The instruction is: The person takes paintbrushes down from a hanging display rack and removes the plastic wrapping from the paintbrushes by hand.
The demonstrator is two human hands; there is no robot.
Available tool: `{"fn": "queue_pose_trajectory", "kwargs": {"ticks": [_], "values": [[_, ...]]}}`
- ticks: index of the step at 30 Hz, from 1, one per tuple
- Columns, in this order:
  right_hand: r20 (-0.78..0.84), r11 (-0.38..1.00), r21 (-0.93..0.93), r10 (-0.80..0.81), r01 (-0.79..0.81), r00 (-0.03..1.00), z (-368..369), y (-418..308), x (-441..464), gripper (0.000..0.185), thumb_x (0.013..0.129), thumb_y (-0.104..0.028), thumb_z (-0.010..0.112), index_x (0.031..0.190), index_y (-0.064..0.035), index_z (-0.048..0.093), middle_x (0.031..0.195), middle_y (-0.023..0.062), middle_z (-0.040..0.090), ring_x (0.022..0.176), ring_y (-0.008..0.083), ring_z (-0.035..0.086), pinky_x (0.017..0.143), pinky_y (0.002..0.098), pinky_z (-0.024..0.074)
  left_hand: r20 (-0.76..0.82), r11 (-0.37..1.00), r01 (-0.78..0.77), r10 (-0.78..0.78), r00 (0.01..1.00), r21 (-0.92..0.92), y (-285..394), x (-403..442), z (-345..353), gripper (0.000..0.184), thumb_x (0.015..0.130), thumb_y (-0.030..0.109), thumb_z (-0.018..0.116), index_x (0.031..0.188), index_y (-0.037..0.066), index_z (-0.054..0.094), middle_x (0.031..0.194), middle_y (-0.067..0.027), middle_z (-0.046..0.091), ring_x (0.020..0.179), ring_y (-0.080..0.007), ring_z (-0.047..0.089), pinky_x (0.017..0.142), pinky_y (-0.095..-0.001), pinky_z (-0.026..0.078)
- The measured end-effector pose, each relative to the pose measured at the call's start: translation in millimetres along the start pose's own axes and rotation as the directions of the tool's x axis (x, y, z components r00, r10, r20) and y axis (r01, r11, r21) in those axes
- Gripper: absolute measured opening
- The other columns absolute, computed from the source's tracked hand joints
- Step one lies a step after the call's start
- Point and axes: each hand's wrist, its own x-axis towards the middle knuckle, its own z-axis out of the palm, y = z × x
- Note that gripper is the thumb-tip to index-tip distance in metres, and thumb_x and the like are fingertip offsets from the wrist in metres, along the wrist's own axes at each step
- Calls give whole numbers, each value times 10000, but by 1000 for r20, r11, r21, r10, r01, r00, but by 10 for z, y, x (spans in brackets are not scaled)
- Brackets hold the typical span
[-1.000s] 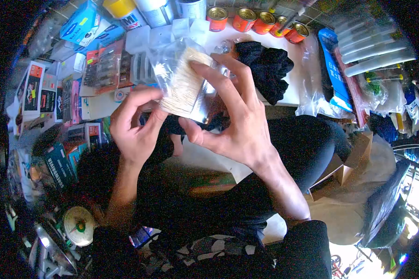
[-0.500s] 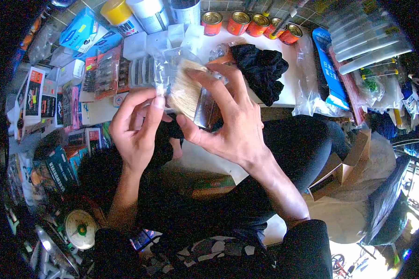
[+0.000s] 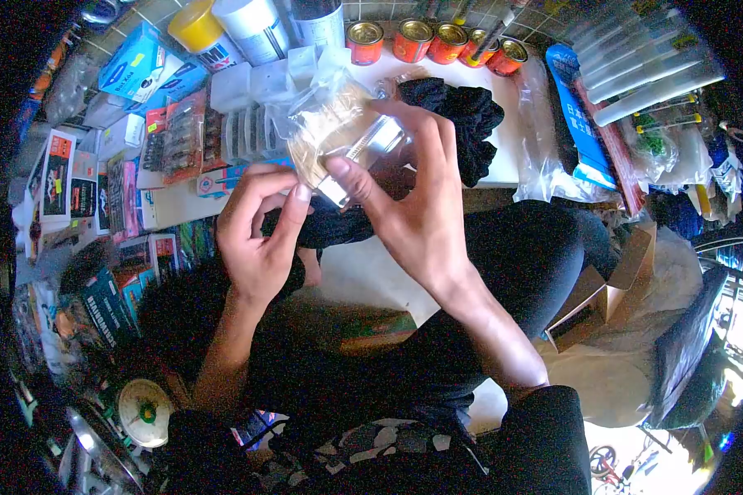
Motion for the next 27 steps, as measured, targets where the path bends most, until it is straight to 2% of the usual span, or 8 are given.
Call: {"fn": "queue_pose_trajectory", "kwargs": {"ticks": [2, 3, 5, 8, 16, 18, 24, 27], "values": [[61, 997, 53, 59, -62, 996, -27, -33, 15, 571, 825, -251, 783, 1276, -44, 499, 1163, 106, 483, 838, 153, 601, 702, 285, 532, 38, 948, 203, -199, 979, -244, 12, -7, 12, 120, 908, 16, 637, 1006, -47, 614, 955, -103, 634, 838, -157, 645, 669, -266, 557], [91, 995, 57, 77, -82, 993, -41, -38, 23, 555, 837, -246, 773, 1273, -41, 496, 1150, 100, 483, 833, 152, 605, 708, 283, 533, 38, 949, 202, -198, 979, -243, 35, -3, -4, 120, 908, 16, 637, 1006, -47, 614, 955, -103, 634, 838, -157, 645, 669, -266, 557], [144, 978, 140, 133, -154, 980, -51, -58, 37, 523, 864, -235, 749, 1269, -39, 483, 1138, 88, 480, 824, 144, 606, 706, 277, 532, 192, 726, 433, -394, 899, -534, 91, 10, -56, 154, 931, 52, 624, 1029, -67, 613, 999, -113, 643, 897, -172, 661, 702, -288, 573], [186, 941, 250, 183, -227, 965, -53, -72, 48, 497, 890, -230, 724, 1271, -42, 465, 1146, 78, 476, 803, 121, 591, 651, 259, 514, 265, 707, 486, -408, 874, -514, 63, 28, -106, 192, 942, 71, 617, 1056, -83, 608, 1027, -132, 650, 934, -195, 670, 732, -307, 583], [311, 859, 336, 286, -386, 906, -43, -63, 27, 476, 931, -313, 666, 1281, -49, 481, 1112, 76, 538, 715, 66, 539, 479, 210, 386, 168, 846, 328, -283, 944, -420, 6, 0, -76, 155, 894, 11, 662, 1028, -66, 657, 971, -113, 676, 834, -165, 675, 692, -272, 574], [423, 812, 314, 345, -493, 838, -22, -88, -13, 514, 951, -404, 604, 1306, -51, 489, 1045, 70, 563, 696, 68, 529, 501, 220, 396, 78, 952, 190, -176, 981, -241, -20, -10, -83, 174, 856, -12, 694, 1019, -60, 655, 924, -108, 682, 818, -148, 667, 654, -261, 560], [593, 748, 295, 345, -594, 728, 39, -70, -103, 699, 975, -610, 400, 1350, -28, 493, 875, 51, 565, 729, 89, 533, 560, 231, 428, -8, 986, -161, 162, 987, 51, 84, 81, -109, 222, 778, -51, 751, 979, -32, 658, 896, -126, 680, 749, -178, 673, 602, -273, 548], [516, 827, 264, 314, -496, 797, 114, -108, -116, 639, 993, -616, 313, 1156, -40, 534, 813, 70, 569, 566, 114, 515, 441, 210, 376, -47, 983, -166, 170, 984, 81, 98, 72, -107, 234, 771, -68, 744, 987, -34, 659, 890, -135, 675, 723, -192, 669, 576, -266, 546]]}}
